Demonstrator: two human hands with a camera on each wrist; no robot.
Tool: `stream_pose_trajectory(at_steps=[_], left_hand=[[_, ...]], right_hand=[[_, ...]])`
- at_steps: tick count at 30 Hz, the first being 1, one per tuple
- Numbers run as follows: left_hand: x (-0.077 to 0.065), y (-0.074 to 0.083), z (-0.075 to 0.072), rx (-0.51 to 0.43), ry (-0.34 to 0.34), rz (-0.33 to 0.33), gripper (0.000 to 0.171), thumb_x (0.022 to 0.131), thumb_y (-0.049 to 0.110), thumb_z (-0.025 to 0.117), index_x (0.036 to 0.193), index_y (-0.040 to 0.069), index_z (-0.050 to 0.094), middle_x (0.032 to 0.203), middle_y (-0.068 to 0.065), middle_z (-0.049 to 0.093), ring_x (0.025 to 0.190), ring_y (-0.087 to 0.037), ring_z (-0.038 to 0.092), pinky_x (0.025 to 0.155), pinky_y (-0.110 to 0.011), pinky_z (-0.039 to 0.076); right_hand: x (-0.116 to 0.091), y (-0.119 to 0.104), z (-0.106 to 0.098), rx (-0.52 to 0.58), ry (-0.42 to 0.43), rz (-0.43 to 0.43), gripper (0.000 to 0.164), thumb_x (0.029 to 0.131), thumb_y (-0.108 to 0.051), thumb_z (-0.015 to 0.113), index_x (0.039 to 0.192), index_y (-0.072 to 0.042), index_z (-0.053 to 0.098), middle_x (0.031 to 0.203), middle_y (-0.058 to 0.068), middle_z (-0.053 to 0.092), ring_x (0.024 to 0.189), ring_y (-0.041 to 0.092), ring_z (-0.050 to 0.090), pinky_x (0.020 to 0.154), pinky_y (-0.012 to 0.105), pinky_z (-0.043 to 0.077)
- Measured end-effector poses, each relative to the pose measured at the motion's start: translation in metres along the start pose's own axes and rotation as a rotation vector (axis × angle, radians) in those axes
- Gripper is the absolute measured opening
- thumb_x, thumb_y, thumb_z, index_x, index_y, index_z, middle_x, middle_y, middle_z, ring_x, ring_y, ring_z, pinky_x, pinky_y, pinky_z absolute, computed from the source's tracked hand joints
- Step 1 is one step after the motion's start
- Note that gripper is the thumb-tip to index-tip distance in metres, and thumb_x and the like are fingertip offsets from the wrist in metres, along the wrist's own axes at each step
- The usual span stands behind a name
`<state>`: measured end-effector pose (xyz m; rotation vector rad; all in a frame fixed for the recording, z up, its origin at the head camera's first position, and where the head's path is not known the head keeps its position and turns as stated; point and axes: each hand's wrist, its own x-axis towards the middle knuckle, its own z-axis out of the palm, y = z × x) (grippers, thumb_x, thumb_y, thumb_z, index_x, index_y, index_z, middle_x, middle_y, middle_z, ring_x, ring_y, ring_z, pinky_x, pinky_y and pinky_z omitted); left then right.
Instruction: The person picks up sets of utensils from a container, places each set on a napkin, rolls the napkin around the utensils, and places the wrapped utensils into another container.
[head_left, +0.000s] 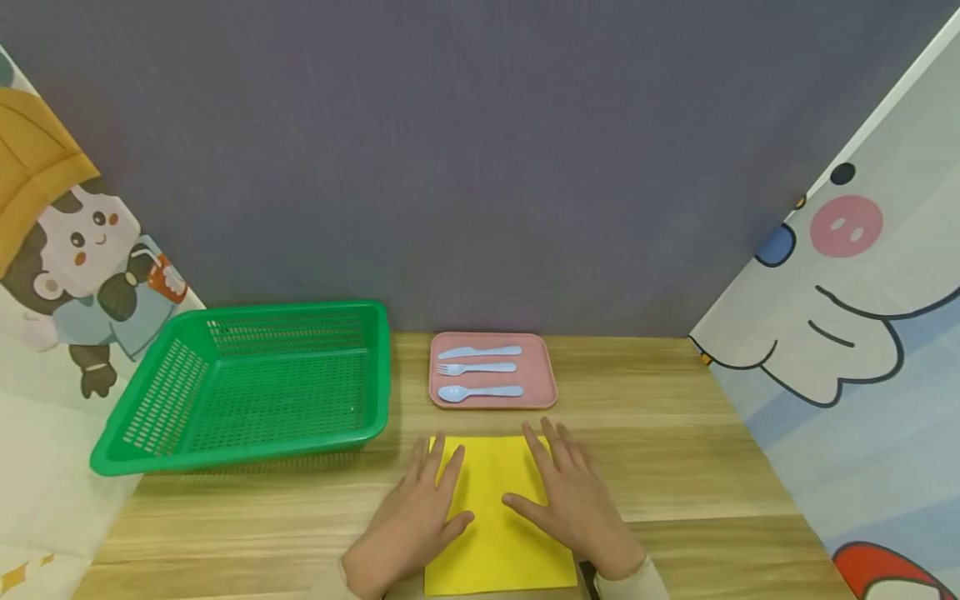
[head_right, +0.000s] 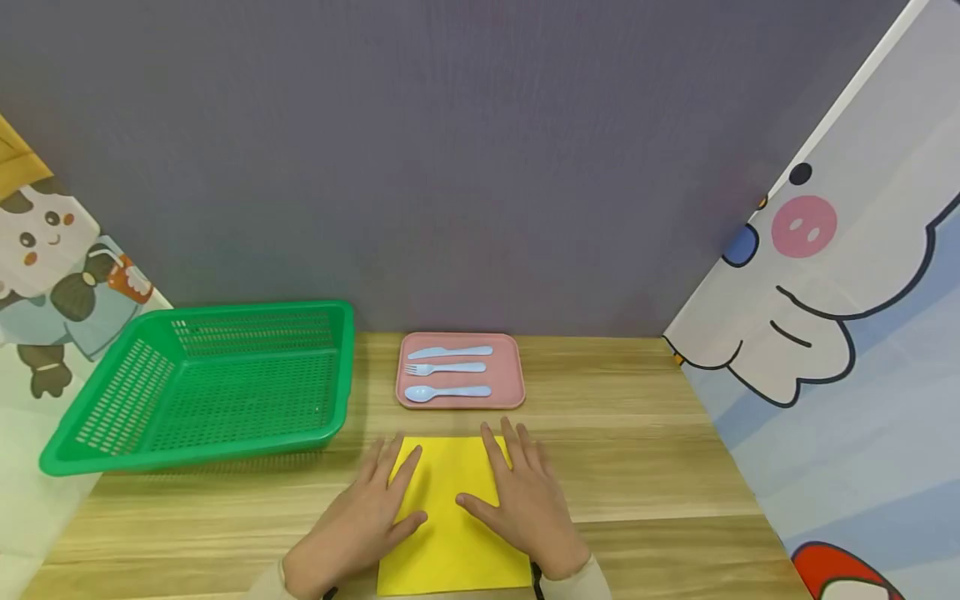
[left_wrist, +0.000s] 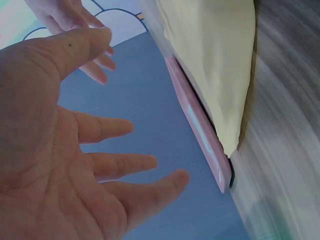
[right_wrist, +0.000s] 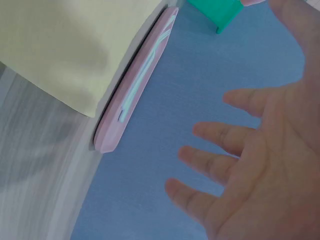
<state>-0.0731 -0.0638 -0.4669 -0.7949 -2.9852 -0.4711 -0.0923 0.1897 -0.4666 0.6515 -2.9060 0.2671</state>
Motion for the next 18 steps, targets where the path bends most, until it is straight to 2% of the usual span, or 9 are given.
stream_pose_trajectory(at_steps=[4,10,13,18], left_hand=[[-0.003,0.002,0.001,-0.066,-0.039,0.002,0.08,0.092,0.041,0.071,0.151,-0.002,0.037,0.156,-0.033,0.023,0.139,-0.057,0.023,0.084,-0.043,0.058],[-0.008,0.008,0.007,-0.107,-0.096,0.015,0.077,0.091,0.037,0.074,0.15,0.0,0.04,0.155,-0.031,0.026,0.137,-0.056,0.029,0.088,-0.045,0.056],[-0.01,0.012,0.011,-0.097,-0.143,0.022,0.075,0.09,0.038,0.075,0.148,0.003,0.043,0.156,-0.029,0.027,0.136,-0.054,0.033,0.087,-0.044,0.056],[-0.012,0.02,0.019,-0.002,-0.226,0.053,0.069,0.085,0.043,0.079,0.14,0.009,0.055,0.152,-0.025,0.035,0.13,-0.048,0.043,0.088,-0.042,0.056]], right_hand=[[0.001,0.001,0.001,0.062,-0.045,-0.023,0.094,0.09,-0.063,0.062,0.158,-0.009,0.028,0.157,0.024,0.031,0.137,0.046,0.037,0.103,0.062,0.04],[0.004,0.006,0.005,0.145,-0.14,-0.08,0.084,0.092,-0.049,0.068,0.156,-0.008,0.032,0.157,0.022,0.031,0.134,0.045,0.042,0.102,0.059,0.043],[0.007,0.01,0.008,0.145,-0.168,-0.12,0.077,0.093,-0.043,0.07,0.153,-0.008,0.038,0.156,0.022,0.033,0.132,0.045,0.043,0.102,0.059,0.043],[0.014,0.016,0.015,0.122,-0.149,-0.213,0.061,0.092,-0.025,0.074,0.145,-0.007,0.05,0.15,0.022,0.042,0.13,0.041,0.047,0.102,0.056,0.044]])
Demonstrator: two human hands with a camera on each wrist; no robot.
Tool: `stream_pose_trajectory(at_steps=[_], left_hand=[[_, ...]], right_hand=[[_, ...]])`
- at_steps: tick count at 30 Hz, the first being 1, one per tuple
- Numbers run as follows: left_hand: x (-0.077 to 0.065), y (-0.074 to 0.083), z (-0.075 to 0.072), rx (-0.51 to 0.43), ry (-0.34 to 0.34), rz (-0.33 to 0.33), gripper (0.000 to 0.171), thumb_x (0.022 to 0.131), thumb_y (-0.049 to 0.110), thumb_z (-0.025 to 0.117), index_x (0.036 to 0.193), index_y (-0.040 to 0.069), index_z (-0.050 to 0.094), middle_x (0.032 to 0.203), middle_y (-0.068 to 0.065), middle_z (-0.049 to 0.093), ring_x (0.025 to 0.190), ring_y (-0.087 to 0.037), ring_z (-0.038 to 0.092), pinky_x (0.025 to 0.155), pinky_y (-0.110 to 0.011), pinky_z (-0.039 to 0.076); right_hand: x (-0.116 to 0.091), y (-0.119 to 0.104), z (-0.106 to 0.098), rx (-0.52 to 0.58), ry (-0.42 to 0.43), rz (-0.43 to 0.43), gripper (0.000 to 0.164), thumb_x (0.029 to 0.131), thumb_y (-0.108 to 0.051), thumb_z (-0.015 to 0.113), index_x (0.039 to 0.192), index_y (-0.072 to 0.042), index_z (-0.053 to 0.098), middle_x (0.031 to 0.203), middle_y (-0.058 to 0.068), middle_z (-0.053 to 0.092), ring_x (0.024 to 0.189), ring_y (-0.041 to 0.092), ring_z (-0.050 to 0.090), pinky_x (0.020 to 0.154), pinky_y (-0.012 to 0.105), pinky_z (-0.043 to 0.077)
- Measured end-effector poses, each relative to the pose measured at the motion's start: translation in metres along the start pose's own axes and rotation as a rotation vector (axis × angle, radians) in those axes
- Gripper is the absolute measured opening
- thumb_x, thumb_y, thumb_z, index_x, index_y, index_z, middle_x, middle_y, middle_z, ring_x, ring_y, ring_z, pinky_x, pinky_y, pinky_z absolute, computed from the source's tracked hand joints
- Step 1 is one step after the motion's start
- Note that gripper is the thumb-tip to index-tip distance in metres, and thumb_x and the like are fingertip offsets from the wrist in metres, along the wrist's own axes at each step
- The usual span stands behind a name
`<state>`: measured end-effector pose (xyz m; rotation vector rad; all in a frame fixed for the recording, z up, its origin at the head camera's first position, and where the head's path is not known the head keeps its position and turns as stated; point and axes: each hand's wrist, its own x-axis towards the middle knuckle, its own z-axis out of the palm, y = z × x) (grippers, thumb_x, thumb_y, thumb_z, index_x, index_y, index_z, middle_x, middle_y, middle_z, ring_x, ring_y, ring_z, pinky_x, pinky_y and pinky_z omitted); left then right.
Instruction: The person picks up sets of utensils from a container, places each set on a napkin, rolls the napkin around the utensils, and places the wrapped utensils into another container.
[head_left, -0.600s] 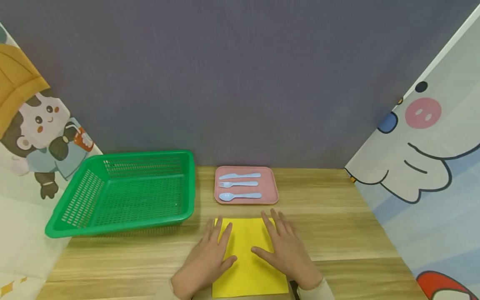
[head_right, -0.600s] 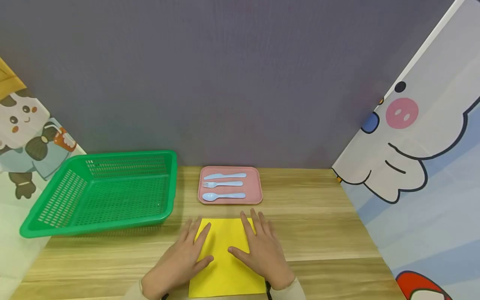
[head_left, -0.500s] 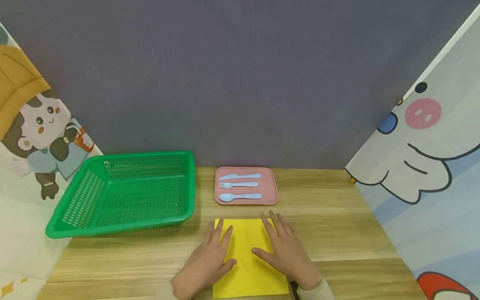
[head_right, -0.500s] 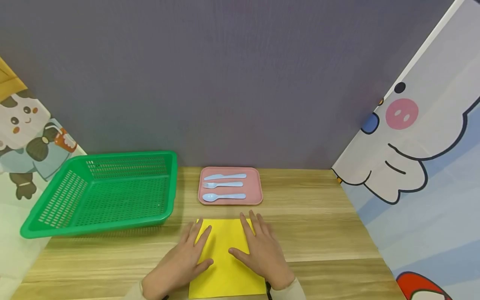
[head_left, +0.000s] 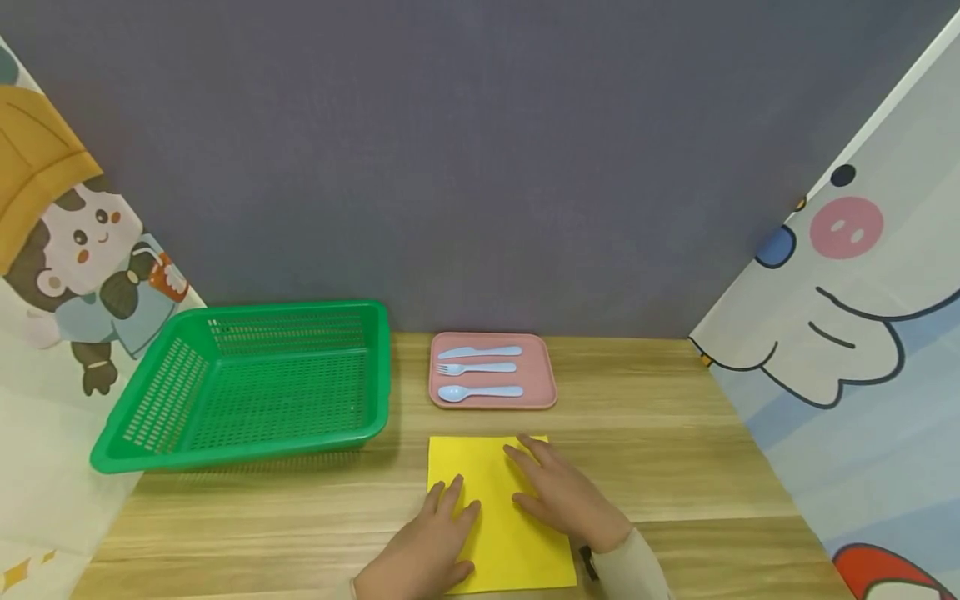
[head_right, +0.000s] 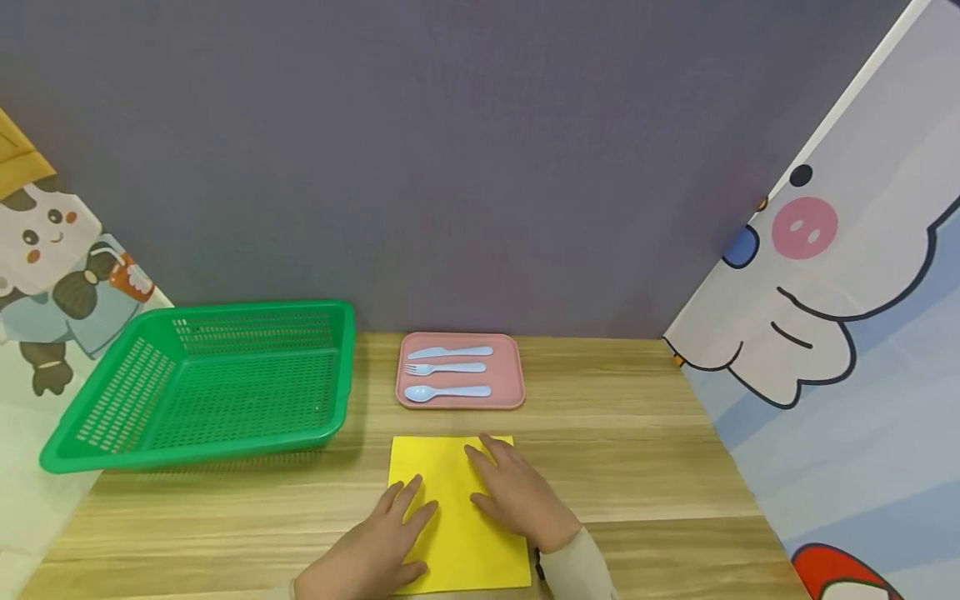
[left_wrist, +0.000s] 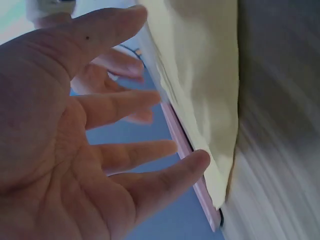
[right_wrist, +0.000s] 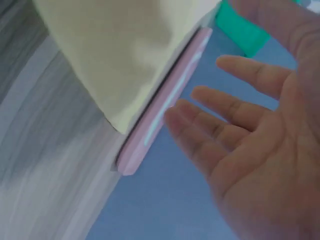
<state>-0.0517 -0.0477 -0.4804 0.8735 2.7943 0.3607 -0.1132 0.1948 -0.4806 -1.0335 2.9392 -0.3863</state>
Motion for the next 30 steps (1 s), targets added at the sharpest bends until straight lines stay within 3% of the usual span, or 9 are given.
stream_pose_trajectory(at_steps=[5,9,18,24,30], left_hand=[[0.001,0.005,0.008,0.08,-0.049,0.042,0.061,0.08,0.044,0.082,0.129,0.014,0.061,0.144,-0.021,0.045,0.123,-0.038,0.051,0.084,-0.035,0.057],[0.002,0.005,0.011,0.11,-0.057,0.059,0.052,0.08,0.041,0.083,0.122,0.017,0.064,0.136,-0.017,0.05,0.114,-0.031,0.053,0.077,-0.032,0.056],[0.002,0.004,0.011,0.106,-0.042,0.054,0.048,0.08,0.037,0.083,0.12,0.019,0.063,0.129,-0.013,0.051,0.107,-0.028,0.052,0.074,-0.033,0.054],[0.001,0.004,0.012,0.082,-0.062,0.033,0.05,0.081,0.037,0.082,0.123,0.019,0.063,0.133,-0.014,0.051,0.113,-0.029,0.051,0.08,-0.036,0.055],[-0.002,0.002,0.01,0.082,-0.037,0.054,0.05,0.08,0.037,0.084,0.123,0.02,0.064,0.131,-0.011,0.051,0.113,-0.028,0.052,0.08,-0.034,0.055]], right_hand=[[0.008,0.007,0.006,-0.014,0.013,-0.1,0.049,0.091,-0.005,0.071,0.138,-0.006,0.057,0.14,0.021,0.052,0.127,0.035,0.051,0.106,0.054,0.041],[0.012,0.011,0.008,-0.005,-0.025,-0.13,0.047,0.089,-0.001,0.071,0.135,-0.004,0.058,0.136,0.021,0.055,0.126,0.036,0.051,0.106,0.054,0.04],[0.016,0.017,0.01,0.019,-0.121,-0.082,0.044,0.092,-0.003,0.066,0.136,-0.007,0.059,0.141,0.019,0.052,0.13,0.034,0.048,0.105,0.049,0.044],[0.016,0.018,0.011,0.038,-0.142,-0.06,0.045,0.092,-0.004,0.063,0.137,-0.007,0.059,0.142,0.018,0.051,0.131,0.035,0.047,0.107,0.052,0.04],[0.014,0.019,0.01,0.062,-0.149,-0.041,0.045,0.093,-0.005,0.063,0.138,-0.007,0.059,0.143,0.018,0.051,0.133,0.035,0.045,0.108,0.052,0.039]])
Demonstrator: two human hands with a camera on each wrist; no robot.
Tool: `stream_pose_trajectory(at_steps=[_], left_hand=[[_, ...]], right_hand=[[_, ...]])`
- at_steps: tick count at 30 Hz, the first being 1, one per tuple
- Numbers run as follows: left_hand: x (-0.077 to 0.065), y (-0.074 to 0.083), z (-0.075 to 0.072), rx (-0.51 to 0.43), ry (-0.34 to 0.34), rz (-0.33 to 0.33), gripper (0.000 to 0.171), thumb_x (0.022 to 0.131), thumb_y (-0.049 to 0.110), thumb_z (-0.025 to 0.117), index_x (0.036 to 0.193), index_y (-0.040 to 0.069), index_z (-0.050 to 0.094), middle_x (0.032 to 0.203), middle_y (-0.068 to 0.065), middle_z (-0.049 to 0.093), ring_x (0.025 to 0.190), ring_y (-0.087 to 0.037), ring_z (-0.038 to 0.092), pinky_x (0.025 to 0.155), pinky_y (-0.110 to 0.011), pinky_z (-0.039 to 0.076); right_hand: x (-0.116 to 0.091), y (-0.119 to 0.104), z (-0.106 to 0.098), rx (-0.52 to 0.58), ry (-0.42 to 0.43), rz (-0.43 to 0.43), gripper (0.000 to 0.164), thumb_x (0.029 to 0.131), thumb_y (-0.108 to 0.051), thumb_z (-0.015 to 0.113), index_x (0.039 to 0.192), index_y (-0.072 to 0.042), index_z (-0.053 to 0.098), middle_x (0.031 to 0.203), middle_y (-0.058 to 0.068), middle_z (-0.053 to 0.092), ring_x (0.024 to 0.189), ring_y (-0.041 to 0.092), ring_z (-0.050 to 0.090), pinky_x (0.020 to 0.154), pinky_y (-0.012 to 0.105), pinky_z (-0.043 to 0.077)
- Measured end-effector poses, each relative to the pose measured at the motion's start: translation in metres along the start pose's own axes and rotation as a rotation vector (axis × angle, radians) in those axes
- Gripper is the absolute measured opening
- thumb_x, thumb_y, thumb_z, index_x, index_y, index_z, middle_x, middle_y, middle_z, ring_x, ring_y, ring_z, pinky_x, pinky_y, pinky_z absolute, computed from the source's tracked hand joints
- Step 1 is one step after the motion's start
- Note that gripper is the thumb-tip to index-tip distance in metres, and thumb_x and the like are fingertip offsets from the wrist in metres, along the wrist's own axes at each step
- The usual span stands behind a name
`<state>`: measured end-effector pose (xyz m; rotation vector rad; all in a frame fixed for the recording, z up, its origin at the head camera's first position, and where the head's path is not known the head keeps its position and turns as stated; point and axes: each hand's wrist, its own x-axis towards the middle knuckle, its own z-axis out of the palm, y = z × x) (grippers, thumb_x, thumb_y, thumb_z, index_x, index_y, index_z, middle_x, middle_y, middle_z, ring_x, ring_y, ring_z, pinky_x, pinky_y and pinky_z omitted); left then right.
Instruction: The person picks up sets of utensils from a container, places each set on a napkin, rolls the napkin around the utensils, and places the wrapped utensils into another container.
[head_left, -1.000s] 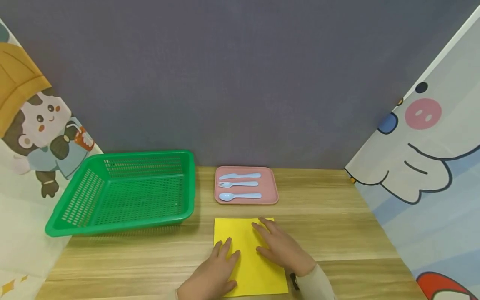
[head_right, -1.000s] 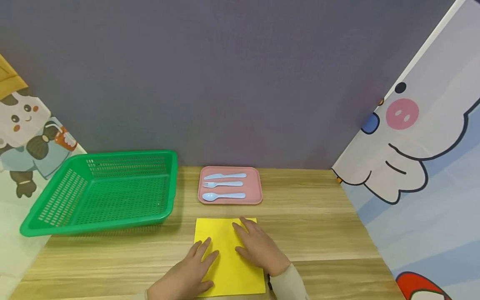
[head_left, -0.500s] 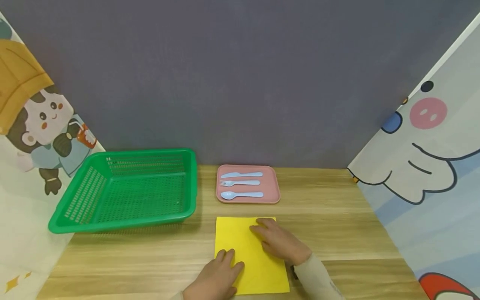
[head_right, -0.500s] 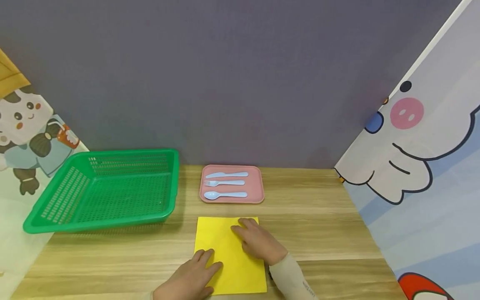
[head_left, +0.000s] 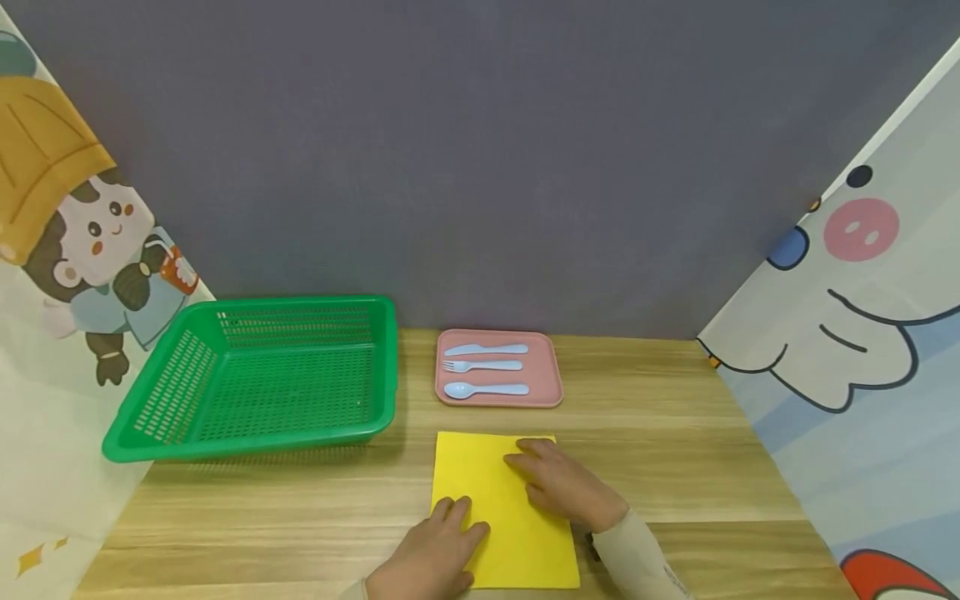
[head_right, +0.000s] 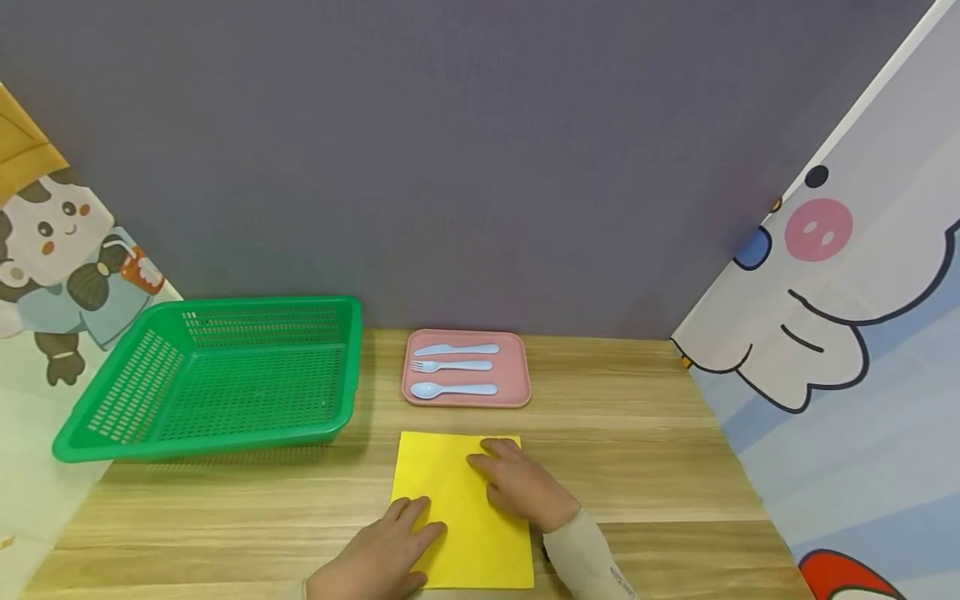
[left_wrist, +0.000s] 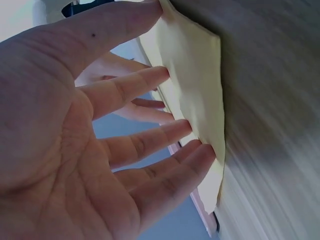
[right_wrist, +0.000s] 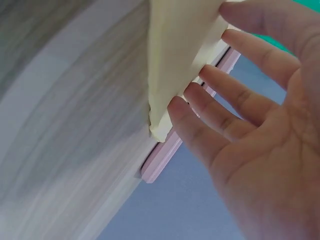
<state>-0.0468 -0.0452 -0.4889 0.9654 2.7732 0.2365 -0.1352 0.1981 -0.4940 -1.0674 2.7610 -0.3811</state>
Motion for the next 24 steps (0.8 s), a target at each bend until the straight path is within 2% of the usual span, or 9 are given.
stream_pose_trajectory(at_steps=[8,13,19,24], left_hand=[[-0.004,-0.009,-0.001,-0.005,0.051,0.054,0.051,0.078,0.035,0.086,0.122,0.022,0.064,0.126,-0.006,0.051,0.113,-0.024,0.051,0.081,-0.028,0.054],[-0.005,-0.014,-0.002,-0.005,0.056,0.08,0.052,0.078,0.034,0.086,0.124,0.024,0.064,0.131,-0.006,0.051,0.118,-0.025,0.05,0.086,-0.03,0.054],[-0.005,-0.02,-0.004,0.003,0.068,0.122,0.055,0.078,0.033,0.087,0.127,0.025,0.063,0.135,-0.006,0.05,0.123,-0.025,0.049,0.089,-0.033,0.054],[-0.005,-0.025,-0.005,-0.005,0.064,0.132,0.056,0.077,0.03,0.087,0.127,0.026,0.063,0.136,-0.007,0.05,0.123,-0.026,0.049,0.09,-0.034,0.054]], right_hand=[[-0.004,-0.002,-0.001,-0.008,0.001,0.018,0.044,0.093,-0.008,0.065,0.137,-0.007,0.059,0.141,0.019,0.052,0.13,0.035,0.047,0.107,0.054,0.04],[-0.007,-0.002,-0.001,-0.024,-0.003,0.02,0.045,0.092,-0.012,0.068,0.136,-0.006,0.06,0.139,0.019,0.052,0.129,0.037,0.048,0.107,0.054,0.04],[-0.01,-0.002,-0.003,-0.007,-0.049,0.065,0.056,0.088,-0.025,0.076,0.139,-0.009,0.057,0.142,0.017,0.049,0.13,0.036,0.046,0.105,0.051,0.043],[-0.013,-0.004,-0.005,0.024,-0.05,0.064,0.062,0.086,-0.027,0.079,0.14,-0.007,0.056,0.141,0.019,0.049,0.13,0.037,0.046,0.104,0.052,0.044]])
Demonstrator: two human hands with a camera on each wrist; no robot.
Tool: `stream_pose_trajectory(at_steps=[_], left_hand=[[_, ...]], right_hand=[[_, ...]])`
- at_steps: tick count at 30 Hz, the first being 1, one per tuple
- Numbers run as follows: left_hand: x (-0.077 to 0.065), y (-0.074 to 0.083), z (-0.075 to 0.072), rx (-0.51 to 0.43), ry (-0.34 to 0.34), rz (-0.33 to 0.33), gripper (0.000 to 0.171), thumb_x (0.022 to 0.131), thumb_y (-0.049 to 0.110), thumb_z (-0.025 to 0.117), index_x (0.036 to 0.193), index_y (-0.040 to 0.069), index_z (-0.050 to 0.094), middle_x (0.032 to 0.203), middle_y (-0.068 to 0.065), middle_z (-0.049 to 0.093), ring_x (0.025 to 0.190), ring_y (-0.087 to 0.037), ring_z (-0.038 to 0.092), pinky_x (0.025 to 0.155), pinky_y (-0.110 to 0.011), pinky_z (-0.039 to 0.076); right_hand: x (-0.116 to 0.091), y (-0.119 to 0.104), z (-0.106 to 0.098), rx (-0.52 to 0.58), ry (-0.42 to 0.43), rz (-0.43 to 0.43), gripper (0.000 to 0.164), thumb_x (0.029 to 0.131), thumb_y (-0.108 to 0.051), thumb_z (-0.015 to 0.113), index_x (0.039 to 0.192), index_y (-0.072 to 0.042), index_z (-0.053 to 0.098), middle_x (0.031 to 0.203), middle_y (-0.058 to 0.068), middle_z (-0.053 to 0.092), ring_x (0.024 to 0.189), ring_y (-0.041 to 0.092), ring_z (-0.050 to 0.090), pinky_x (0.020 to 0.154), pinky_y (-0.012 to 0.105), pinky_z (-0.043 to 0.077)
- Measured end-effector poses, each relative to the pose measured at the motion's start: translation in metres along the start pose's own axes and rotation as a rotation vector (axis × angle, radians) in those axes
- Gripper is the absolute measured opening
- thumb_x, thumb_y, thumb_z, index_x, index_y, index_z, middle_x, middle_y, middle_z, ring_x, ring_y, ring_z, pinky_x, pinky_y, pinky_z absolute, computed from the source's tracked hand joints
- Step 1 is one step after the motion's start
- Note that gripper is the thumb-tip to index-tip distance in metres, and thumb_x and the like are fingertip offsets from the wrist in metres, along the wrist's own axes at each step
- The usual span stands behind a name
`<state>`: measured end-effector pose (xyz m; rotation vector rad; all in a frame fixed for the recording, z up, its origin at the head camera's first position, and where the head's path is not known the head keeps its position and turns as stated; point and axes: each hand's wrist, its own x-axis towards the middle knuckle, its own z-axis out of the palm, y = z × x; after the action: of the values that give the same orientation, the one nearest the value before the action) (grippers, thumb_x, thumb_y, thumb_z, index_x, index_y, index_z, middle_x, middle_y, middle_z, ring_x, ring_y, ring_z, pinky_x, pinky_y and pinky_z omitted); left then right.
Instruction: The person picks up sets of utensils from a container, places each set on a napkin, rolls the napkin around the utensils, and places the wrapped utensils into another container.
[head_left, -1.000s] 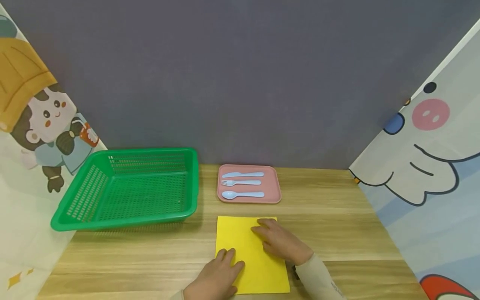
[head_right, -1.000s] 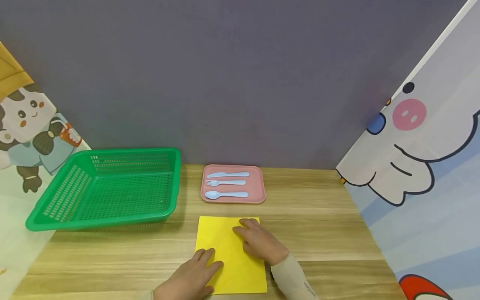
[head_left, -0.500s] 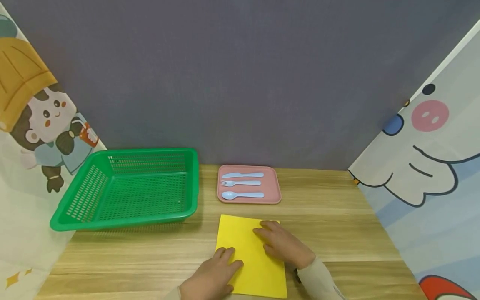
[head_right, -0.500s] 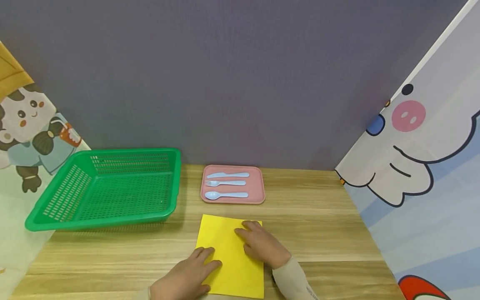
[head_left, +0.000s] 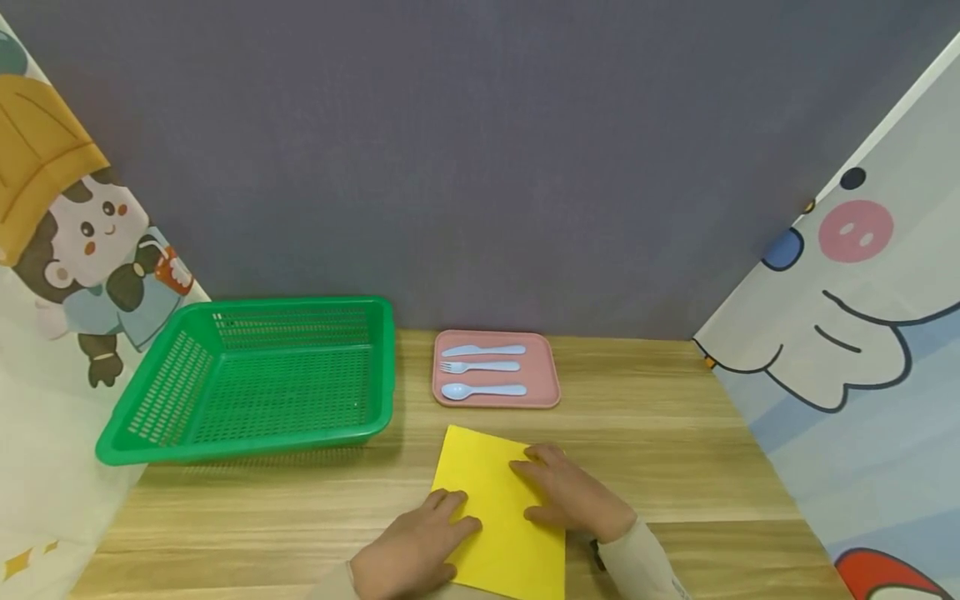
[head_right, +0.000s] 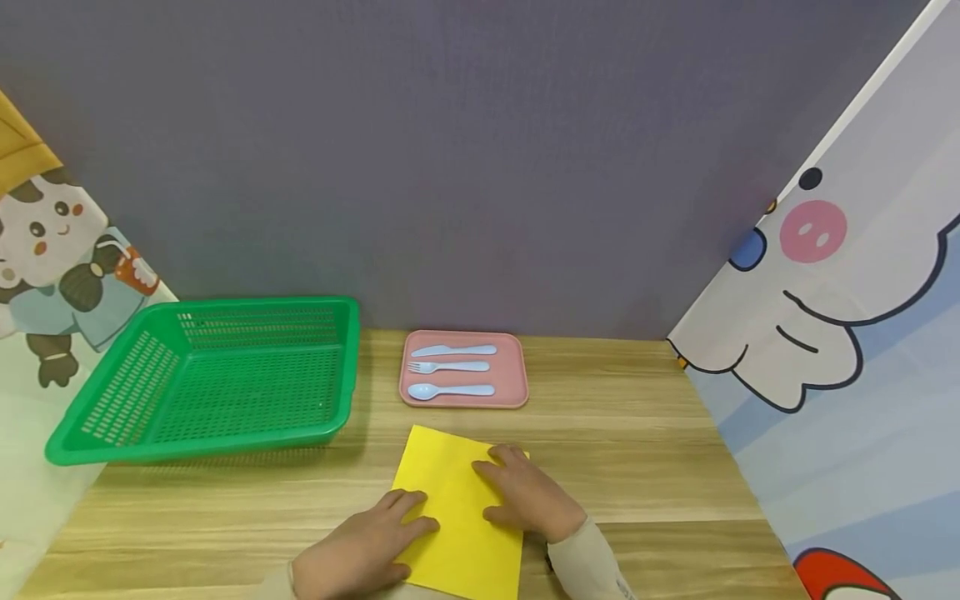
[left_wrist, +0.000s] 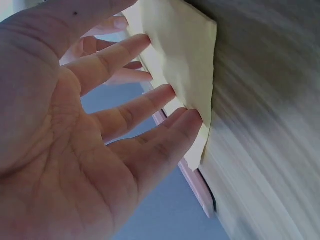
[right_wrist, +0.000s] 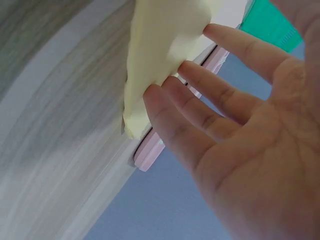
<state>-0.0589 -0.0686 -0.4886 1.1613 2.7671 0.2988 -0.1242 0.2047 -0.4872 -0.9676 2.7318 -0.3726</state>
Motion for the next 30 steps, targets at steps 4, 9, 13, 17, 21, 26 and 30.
stream_pose_trajectory(at_steps=[4,9,13,17,21,26,30], left_hand=[[0.0,-0.002,-0.002,-0.03,-0.036,-0.034,0.055,0.079,0.029,0.085,0.129,0.027,0.063,0.138,-0.008,0.049,0.124,-0.027,0.047,0.089,-0.036,0.054],[-0.002,-0.004,-0.005,-0.054,-0.072,-0.083,0.052,0.082,0.026,0.083,0.13,0.027,0.064,0.137,-0.008,0.05,0.123,-0.029,0.048,0.086,-0.037,0.055],[-0.004,-0.005,-0.007,-0.038,-0.064,-0.09,0.05,0.082,0.024,0.082,0.129,0.028,0.066,0.134,-0.008,0.05,0.118,-0.028,0.05,0.082,-0.034,0.055],[-0.005,-0.006,-0.009,-0.039,-0.049,-0.078,0.05,0.081,0.022,0.083,0.129,0.028,0.067,0.133,-0.008,0.05,0.116,-0.028,0.05,0.085,-0.034,0.054],[-0.004,-0.008,-0.01,-0.077,-0.041,-0.077,0.047,0.081,0.023,0.082,0.126,0.027,0.068,0.132,-0.009,0.05,0.116,-0.029,0.049,0.088,-0.035,0.054],[-0.002,-0.009,-0.009,-0.103,-0.031,-0.086,0.042,0.083,0.029,0.08,0.124,0.026,0.067,0.133,-0.01,0.049,0.118,-0.029,0.048,0.088,-0.035,0.054],[0.0,-0.011,-0.008,-0.107,-0.009,-0.065,0.045,0.085,0.031,0.079,0.127,0.021,0.062,0.136,-0.012,0.046,0.121,-0.03,0.045,0.089,-0.035,0.053]], right_hand=[[-0.003,-0.001,0.001,-0.01,0.009,0.005,0.063,0.086,-0.028,0.08,0.14,-0.007,0.056,0.14,0.019,0.049,0.129,0.036,0.046,0.102,0.05,0.046],[-0.007,-0.003,0.003,-0.044,0.017,0.013,0.068,0.084,-0.035,0.082,0.14,-0.007,0.056,0.136,0.018,0.049,0.122,0.034,0.05,0.098,0.047,0.049],[-0.01,-0.004,0.005,-0.034,0.0,0.048,0.072,0.083,-0.04,0.081,0.142,-0.009,0.054,0.137,0.017,0.049,0.122,0.033,0.05,0.099,0.048,0.049],[-0.014,-0.006,0.007,-0.015,0.0,0.068,0.073,0.082,-0.041,0.081,0.142,-0.008,0.054,0.137,0.018,0.048,0.122,0.034,0.049,0.099,0.048,0.049],[-0.017,-0.009,0.009,-0.013,0.011,0.074,0.074,0.082,-0.04,0.081,0.142,-0.007,0.053,0.137,0.02,0.047,0.122,0.035,0.049,0.097,0.048,0.05],[-0.021,-0.013,0.009,-0.032,0.025,0.083,0.075,0.082,-0.042,0.082,0.141,-0.005,0.053,0.135,0.021,0.048,0.121,0.036,0.049,0.096,0.048,0.051],[-0.023,-0.017,0.009,-0.042,0.037,0.097,0.077,0.079,-0.043,0.083,0.139,-0.004,0.055,0.13,0.02,0.049,0.116,0.033,0.049,0.093,0.045,0.052]])
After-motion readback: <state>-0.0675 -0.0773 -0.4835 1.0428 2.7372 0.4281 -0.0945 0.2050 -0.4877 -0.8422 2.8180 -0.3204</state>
